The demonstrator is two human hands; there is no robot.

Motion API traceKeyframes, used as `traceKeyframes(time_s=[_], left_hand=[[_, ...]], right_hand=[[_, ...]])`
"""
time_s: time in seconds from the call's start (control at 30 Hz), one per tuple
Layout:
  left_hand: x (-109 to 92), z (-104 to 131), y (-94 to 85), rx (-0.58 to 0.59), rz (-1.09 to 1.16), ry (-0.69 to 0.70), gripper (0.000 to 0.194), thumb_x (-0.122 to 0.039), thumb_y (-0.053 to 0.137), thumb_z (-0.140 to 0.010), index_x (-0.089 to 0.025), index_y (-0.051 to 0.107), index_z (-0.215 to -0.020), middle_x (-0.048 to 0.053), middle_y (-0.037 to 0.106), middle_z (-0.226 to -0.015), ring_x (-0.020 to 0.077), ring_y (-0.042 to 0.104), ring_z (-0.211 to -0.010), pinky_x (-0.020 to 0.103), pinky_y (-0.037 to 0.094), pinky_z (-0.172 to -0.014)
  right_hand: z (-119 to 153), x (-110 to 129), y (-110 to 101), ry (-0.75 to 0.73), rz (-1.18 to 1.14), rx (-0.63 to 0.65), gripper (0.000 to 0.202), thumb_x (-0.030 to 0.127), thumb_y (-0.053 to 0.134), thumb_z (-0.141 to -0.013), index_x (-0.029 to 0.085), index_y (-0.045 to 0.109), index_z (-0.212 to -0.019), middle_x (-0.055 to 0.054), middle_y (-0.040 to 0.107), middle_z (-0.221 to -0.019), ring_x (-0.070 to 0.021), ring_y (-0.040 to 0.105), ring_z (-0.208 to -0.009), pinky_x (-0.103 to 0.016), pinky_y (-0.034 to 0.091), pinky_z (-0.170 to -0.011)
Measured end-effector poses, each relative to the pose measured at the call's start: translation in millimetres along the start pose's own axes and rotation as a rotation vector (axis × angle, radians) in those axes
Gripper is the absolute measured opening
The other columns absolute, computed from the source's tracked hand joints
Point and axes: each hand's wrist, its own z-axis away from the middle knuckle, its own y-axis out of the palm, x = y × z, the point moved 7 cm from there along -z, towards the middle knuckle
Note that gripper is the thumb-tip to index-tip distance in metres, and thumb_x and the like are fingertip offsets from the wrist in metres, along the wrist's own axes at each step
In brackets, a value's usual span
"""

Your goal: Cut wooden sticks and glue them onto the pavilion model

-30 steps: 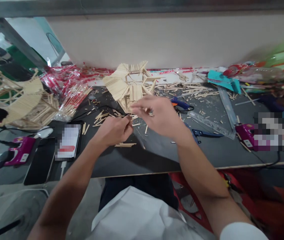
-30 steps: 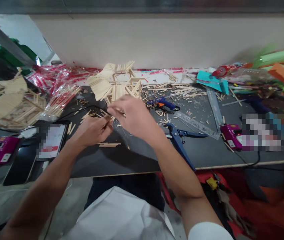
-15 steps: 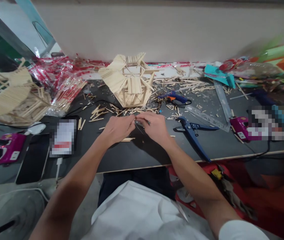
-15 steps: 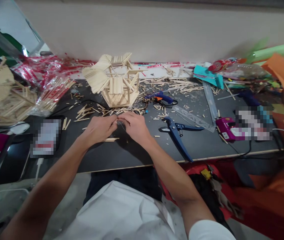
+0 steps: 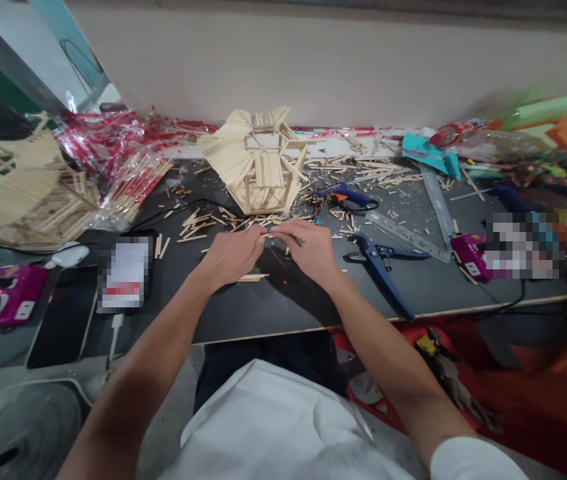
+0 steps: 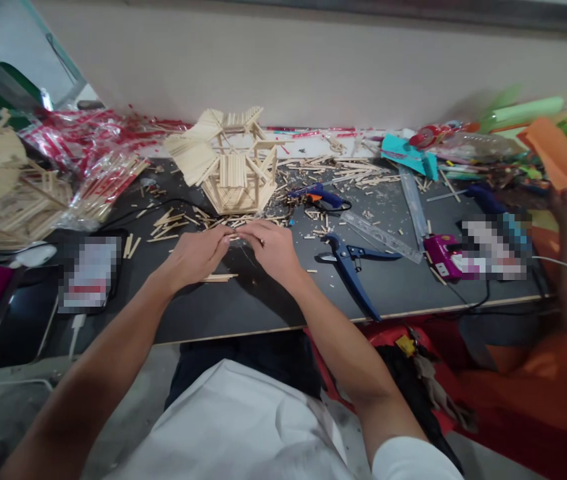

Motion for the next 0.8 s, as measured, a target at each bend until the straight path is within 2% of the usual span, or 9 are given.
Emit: traceKeyframes(time_s=[0.1,0.23,0.3,0.37,0.43,0.5,0.6,0.7,0.8], left_hand=[[3.9,3.0,2.5,0.041,-0.004,0.007,0.036,-0.029,0.026,-0.106,-0.018,0.057,-0.119,0.009,0.072,-0.112,0.0240,0.070,-0.100,0.028,0.043,-0.067],[7.0,4.1,3.3,0.060,0.002,-0.006,0.033,-0.023,0.031,-0.103,-0.019,0.059,-0.119,0.008,0.073,-0.112,0.0242,0.070,-0.099,0.029,0.044,-0.069],[8.7,4.2,2.1,0.061,0.011,-0.028,0.033,-0.021,0.032,-0.102,-0.019,0.060,-0.120,0.008,0.074,-0.111,0.0244,0.071,-0.096,0.030,0.044,-0.068],[11.8,4.7,0.9,0.060,0.015,-0.063,0.033,-0.020,0.033,-0.101,-0.019,0.061,-0.120,0.009,0.075,-0.109,0.0246,0.072,-0.094,0.030,0.045,-0.068],[14.6,5.6,-0.3,0.041,0.021,-0.083,0.033,-0.021,0.034,-0.101,-0.018,0.062,-0.119,0.009,0.075,-0.108,0.0244,0.072,-0.096,0.030,0.045,-0.068],[15.7,6.4,-1.4,0.004,0.027,-0.075,0.033,-0.020,0.035,-0.101,-0.019,0.063,-0.119,0.009,0.075,-0.111,0.0241,0.071,-0.100,0.029,0.045,-0.069],[15.4,7.3,-2.5,-0.039,0.026,-0.063,0.033,-0.018,0.037,-0.099,-0.019,0.064,-0.119,0.008,0.076,-0.112,0.0241,0.071,-0.101,0.029,0.045,-0.069],[13.9,7.5,-4.4,-0.034,0.020,-0.089,0.032,-0.015,0.039,-0.096,-0.018,0.064,-0.116,0.009,0.076,-0.108,0.0240,0.071,-0.096,0.029,0.043,-0.067],[10.9,7.6,-5.5,0.001,0.063,-0.117,0.031,-0.014,0.040,-0.095,-0.016,0.062,-0.116,0.009,0.076,-0.101,0.0223,0.071,-0.086,0.029,0.042,-0.066]], right_hand=[[-4.7,-3.8,-20.7,0.034,0.021,-0.014,0.017,0.031,0.062,-0.096,0.022,0.076,-0.098,-0.006,0.077,-0.096,-0.0186,0.071,-0.088,-0.031,0.054,-0.083],[-8.0,-39.0,-80.9,0.180,0.289,-0.126,0.029,0.038,0.056,-0.096,0.017,0.075,-0.103,-0.012,0.074,-0.103,-0.0220,0.069,-0.087,-0.036,0.054,-0.085],[0.0,-70.7,-110.0,0.362,0.524,-0.040,0.038,0.042,0.059,-0.093,0.013,0.072,-0.114,-0.018,0.071,-0.107,-0.0283,0.069,-0.093,-0.044,0.053,-0.089],[19.0,-98.1,-130.0,0.480,0.705,0.170,0.057,0.052,0.061,-0.090,0.006,0.067,-0.125,-0.026,0.067,-0.117,-0.0392,0.063,-0.114,-0.052,0.049,-0.097],[46.0,-112.2,-138.9,0.452,0.751,0.400,0.073,0.059,0.065,-0.086,0.006,0.059,-0.135,-0.030,0.060,-0.131,-0.0448,0.052,-0.131,-0.056,0.044,-0.106],[75.7,-117.4,-145.1,0.419,0.740,0.525,0.080,0.063,0.069,-0.080,0.012,0.055,-0.141,-0.028,0.052,-0.143,-0.0450,0.044,-0.139,-0.053,0.040,-0.111],[110.6,-119.1,-150.3,0.457,0.740,0.577,0.092,0.062,0.068,-0.078,0.007,0.043,-0.149,-0.029,0.048,-0.145,-0.0463,0.045,-0.138,-0.056,0.043,-0.109],[122.3,-105.4,-146.0,0.380,0.796,0.560,0.070,0.048,0.048,-0.093,0.002,0.045,-0.145,-0.029,0.054,-0.134,-0.0428,0.053,-0.128,-0.054,0.045,-0.105],[122.6,-82.6,-137.6,0.339,0.812,0.532,0.056,0.042,0.035,-0.098,0.005,0.050,-0.138,-0.026,0.060,-0.123,-0.0409,0.059,-0.116,-0.053,0.048,-0.100]])
